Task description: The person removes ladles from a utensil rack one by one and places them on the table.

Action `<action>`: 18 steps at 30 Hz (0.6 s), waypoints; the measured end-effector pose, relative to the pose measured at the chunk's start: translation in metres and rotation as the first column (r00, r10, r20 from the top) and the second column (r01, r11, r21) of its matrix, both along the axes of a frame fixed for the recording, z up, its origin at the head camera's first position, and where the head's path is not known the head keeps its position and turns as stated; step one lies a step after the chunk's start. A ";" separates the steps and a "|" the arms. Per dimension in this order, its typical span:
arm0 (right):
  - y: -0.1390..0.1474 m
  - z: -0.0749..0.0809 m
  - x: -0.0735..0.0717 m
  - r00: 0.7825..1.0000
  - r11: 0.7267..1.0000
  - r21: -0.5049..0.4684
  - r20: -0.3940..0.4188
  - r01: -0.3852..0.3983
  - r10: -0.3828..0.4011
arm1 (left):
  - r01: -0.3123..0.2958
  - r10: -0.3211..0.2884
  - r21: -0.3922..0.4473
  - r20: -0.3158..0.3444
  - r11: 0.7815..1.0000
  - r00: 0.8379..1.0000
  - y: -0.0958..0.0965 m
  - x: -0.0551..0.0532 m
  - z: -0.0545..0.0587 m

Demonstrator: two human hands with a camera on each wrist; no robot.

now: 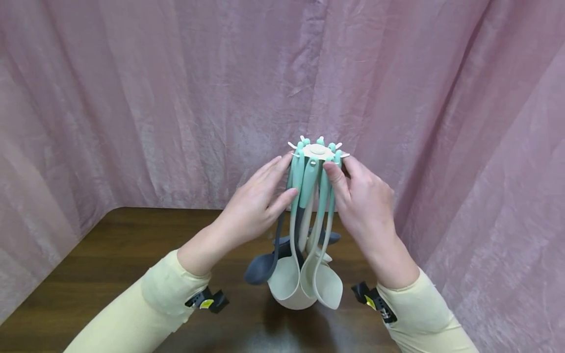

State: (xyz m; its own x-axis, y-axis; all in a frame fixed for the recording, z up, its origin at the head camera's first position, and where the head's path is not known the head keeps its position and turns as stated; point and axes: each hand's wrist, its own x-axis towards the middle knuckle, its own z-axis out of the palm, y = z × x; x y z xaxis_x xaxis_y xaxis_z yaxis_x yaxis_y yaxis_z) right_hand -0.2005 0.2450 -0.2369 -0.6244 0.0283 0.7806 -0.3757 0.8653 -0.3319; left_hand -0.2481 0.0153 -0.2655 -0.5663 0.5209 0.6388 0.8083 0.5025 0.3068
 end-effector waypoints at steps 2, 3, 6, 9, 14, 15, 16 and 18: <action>0.000 0.001 0.002 1.000 1.000 0.010 0.002 0.018 -0.018 | -0.003 0.003 0.001 0.030 1.000 1.000 -0.004 0.001 -0.006; 0.000 0.001 0.003 1.000 1.000 0.011 -0.001 0.025 -0.025 | -0.007 0.007 0.000 0.047 1.000 0.999 -0.006 0.001 -0.010; 0.000 0.002 0.007 0.999 0.999 0.013 -0.024 0.039 -0.039 | -0.023 0.023 -0.004 0.092 1.000 0.996 -0.012 0.003 -0.021; 0.000 0.003 0.009 0.996 0.999 0.028 -0.082 0.029 -0.027 | -0.041 0.041 -0.005 0.128 0.999 0.991 -0.018 0.007 -0.032; -0.002 0.004 0.008 0.967 0.996 0.075 -0.249 -0.046 0.063 | -0.057 0.057 -0.004 0.162 0.998 0.985 -0.022 0.012 -0.047; -0.003 0.004 0.008 0.957 0.994 0.090 -0.277 -0.061 0.083 | -0.060 0.060 -0.003 0.164 0.998 0.985 -0.022 0.012 -0.049; -0.004 0.004 0.007 0.948 0.992 0.104 -0.302 -0.074 0.102 | -0.061 0.061 -0.003 0.170 0.998 0.984 -0.022 0.013 -0.052; -0.006 0.005 0.008 0.935 0.986 0.135 -0.328 -0.095 0.135 | -0.064 0.064 -0.006 0.181 0.998 0.981 -0.023 0.015 -0.057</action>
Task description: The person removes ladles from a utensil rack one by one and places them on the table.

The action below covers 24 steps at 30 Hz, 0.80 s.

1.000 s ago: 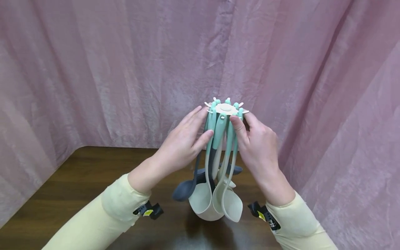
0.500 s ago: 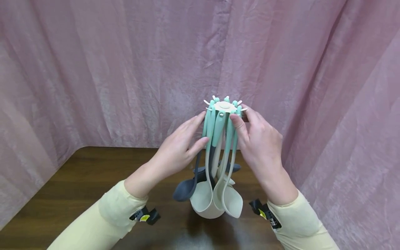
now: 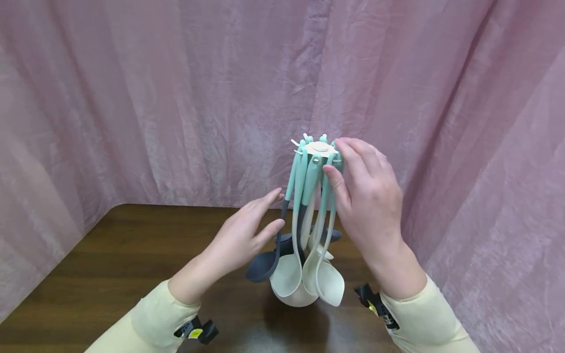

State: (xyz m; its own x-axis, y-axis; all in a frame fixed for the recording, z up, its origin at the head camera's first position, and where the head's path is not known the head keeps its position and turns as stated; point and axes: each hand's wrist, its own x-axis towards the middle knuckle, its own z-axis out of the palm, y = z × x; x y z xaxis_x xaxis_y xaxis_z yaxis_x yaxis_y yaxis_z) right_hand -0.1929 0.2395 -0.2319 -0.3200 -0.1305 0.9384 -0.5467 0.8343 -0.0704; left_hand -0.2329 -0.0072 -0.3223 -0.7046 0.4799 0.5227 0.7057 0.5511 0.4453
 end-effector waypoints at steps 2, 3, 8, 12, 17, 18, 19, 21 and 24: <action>-0.002 0.001 0.000 1.000 1.000 0.024 -0.014 -0.014 0.014 | -0.005 0.005 -0.002 0.013 1.000 1.000 0.000 0.002 -0.005; -0.002 0.001 0.000 1.000 0.999 0.032 -0.017 -0.020 0.021 | -0.010 0.010 -0.003 0.019 1.000 1.000 0.000 0.003 -0.007; -0.006 0.003 -0.001 0.999 0.999 0.041 -0.027 -0.032 0.033 | -0.018 0.018 -0.004 0.040 1.000 0.999 -0.001 0.008 -0.018; -0.010 0.005 -0.004 0.998 0.998 0.026 -0.038 -0.049 0.050 | -0.017 0.016 0.016 0.047 1.000 0.999 -0.001 0.011 -0.024; -0.015 0.005 -0.007 0.996 0.997 0.009 -0.044 -0.074 0.074 | -0.018 0.016 0.034 0.051 0.999 0.999 0.000 0.015 -0.031; -0.015 0.004 -0.007 0.996 0.997 0.008 -0.044 -0.074 0.074 | -0.019 0.017 0.035 0.052 0.999 0.998 0.000 0.016 -0.032; -0.015 0.004 -0.007 0.996 0.997 0.006 -0.045 -0.074 0.074 | -0.020 0.018 0.036 0.053 0.999 0.998 0.000 0.016 -0.033; -0.015 0.005 -0.008 0.996 0.997 0.006 -0.046 -0.074 0.074 | -0.020 0.018 0.043 0.058 0.999 0.998 0.000 0.017 -0.034; -0.014 0.006 -0.009 0.996 0.997 0.009 -0.046 -0.074 0.075 | -0.015 0.011 0.060 0.067 0.998 0.998 0.001 0.018 -0.035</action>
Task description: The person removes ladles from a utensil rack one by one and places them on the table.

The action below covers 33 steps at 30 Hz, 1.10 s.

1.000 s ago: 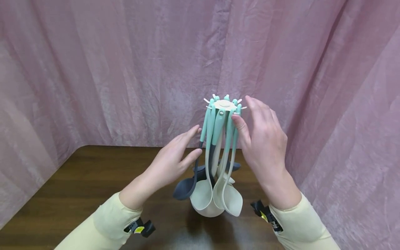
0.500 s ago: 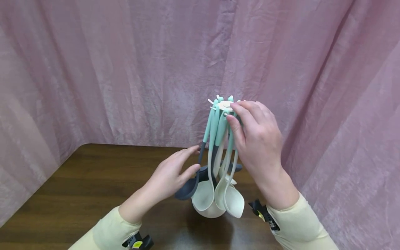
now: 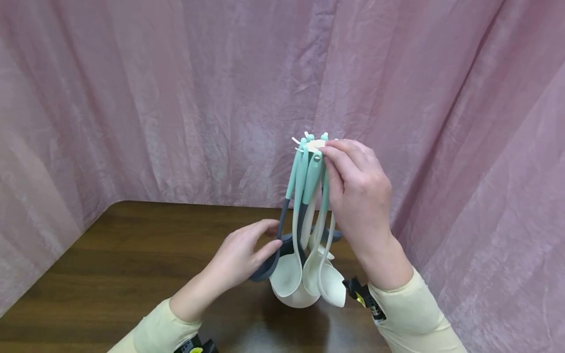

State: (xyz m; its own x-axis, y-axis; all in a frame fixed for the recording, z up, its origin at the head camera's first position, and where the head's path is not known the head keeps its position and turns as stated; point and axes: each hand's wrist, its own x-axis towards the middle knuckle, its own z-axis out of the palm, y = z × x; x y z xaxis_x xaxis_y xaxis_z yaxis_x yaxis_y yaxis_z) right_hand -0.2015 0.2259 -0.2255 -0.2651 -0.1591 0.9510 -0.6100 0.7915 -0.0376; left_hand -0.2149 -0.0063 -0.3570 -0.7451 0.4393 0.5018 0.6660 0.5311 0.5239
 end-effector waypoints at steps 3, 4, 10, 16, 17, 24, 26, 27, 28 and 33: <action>0.002 0.000 -0.003 1.000 1.000 -0.004 0.002 -0.020 0.020 | 0.006 -0.006 0.020 0.002 1.000 1.000 0.001 -0.001 -0.003; 0.003 0.001 -0.003 0.999 0.999 -0.007 0.004 -0.031 0.032 | 0.008 -0.008 0.029 0.001 1.000 1.000 0.001 -0.001 -0.004; 0.008 0.002 -0.010 0.992 0.992 -0.049 0.033 -0.116 0.118 | 0.027 -0.027 0.071 -0.009 0.997 1.000 0.004 -0.002 -0.007; 0.010 0.001 -0.014 0.986 0.988 -0.060 0.071 -0.144 0.148 | 0.038 -0.037 0.084 -0.009 0.996 0.999 0.009 -0.001 -0.011; 0.010 0.001 -0.014 0.987 0.988 -0.061 0.076 -0.141 0.145 | 0.038 -0.038 0.085 -0.007 0.996 0.999 0.010 -0.001 -0.011; -0.005 -0.003 0.000 0.999 0.999 -0.030 0.034 -0.022 0.023 | 0.027 -0.027 0.112 0.002 0.993 1.000 0.014 0.000 -0.013; -0.008 -0.002 0.000 0.999 1.000 -0.001 0.031 0.014 -0.014 | 0.018 -0.018 0.124 0.005 0.992 1.000 0.013 -0.001 -0.012; -0.010 -0.001 -0.001 0.999 1.000 0.010 0.033 0.025 -0.026 | 0.012 -0.013 0.127 0.002 0.992 1.000 0.013 -0.001 -0.012; -0.011 0.000 -0.002 0.999 0.999 0.020 0.036 0.037 -0.037 | 0.006 -0.006 0.129 -0.001 0.992 1.000 0.012 -0.001 -0.013; -0.012 0.001 -0.009 0.996 0.996 0.048 0.041 0.075 -0.077 | -0.017 0.019 0.137 -0.015 0.990 1.000 0.009 0.000 -0.015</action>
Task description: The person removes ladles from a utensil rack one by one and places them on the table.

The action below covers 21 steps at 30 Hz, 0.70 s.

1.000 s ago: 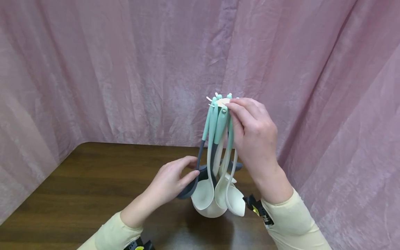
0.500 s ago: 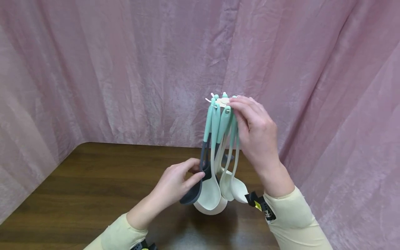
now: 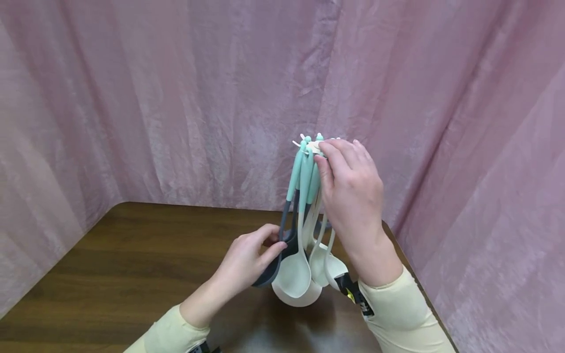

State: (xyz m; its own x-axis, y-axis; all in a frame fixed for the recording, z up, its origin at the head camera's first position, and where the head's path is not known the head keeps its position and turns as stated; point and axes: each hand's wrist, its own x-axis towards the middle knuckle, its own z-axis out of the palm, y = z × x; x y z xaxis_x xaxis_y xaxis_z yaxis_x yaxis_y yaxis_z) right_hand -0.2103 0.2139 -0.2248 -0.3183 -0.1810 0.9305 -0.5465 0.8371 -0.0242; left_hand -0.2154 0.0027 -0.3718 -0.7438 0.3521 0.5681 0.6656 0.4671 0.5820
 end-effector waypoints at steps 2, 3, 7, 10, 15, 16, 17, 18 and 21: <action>-0.001 0.000 -0.001 1.000 1.000 -0.010 -0.009 0.000 0.000 | -0.003 0.003 0.004 0.001 1.000 1.000 -0.002 0.001 -0.001; -0.001 0.000 -0.001 1.000 1.000 -0.016 -0.012 -0.004 0.004 | -0.005 0.005 0.007 0.002 1.000 1.000 -0.002 0.001 -0.001; -0.005 0.002 -0.002 0.999 1.000 -0.023 -0.030 -0.021 0.021 | -0.018 0.018 0.021 0.008 1.000 1.000 -0.008 0.002 0.001; -0.005 0.004 -0.004 0.999 1.000 -0.008 -0.038 -0.022 0.021 | -0.031 0.031 0.026 0.004 0.999 0.999 -0.013 0.002 0.003; -0.003 0.005 -0.005 0.999 1.000 -0.003 -0.032 -0.022 0.022 | -0.051 0.051 0.006 -0.025 0.999 0.998 -0.018 0.002 0.006; -0.003 0.005 -0.005 0.999 1.000 -0.003 -0.030 -0.020 0.020 | -0.054 0.054 0.002 -0.031 0.999 0.998 -0.019 0.002 0.007; -0.003 0.004 -0.005 0.999 1.000 -0.001 -0.028 -0.019 0.019 | -0.057 0.057 -0.001 -0.036 0.998 0.998 -0.020 0.002 0.007; -0.003 0.004 -0.005 0.999 1.000 -0.004 -0.026 -0.020 0.020 | -0.062 0.061 -0.004 -0.042 0.998 0.997 -0.020 0.002 0.007; -0.002 0.002 -0.005 0.999 1.000 -0.007 -0.026 -0.022 0.021 | -0.080 0.079 -0.005 -0.055 0.997 0.995 -0.022 0.001 0.007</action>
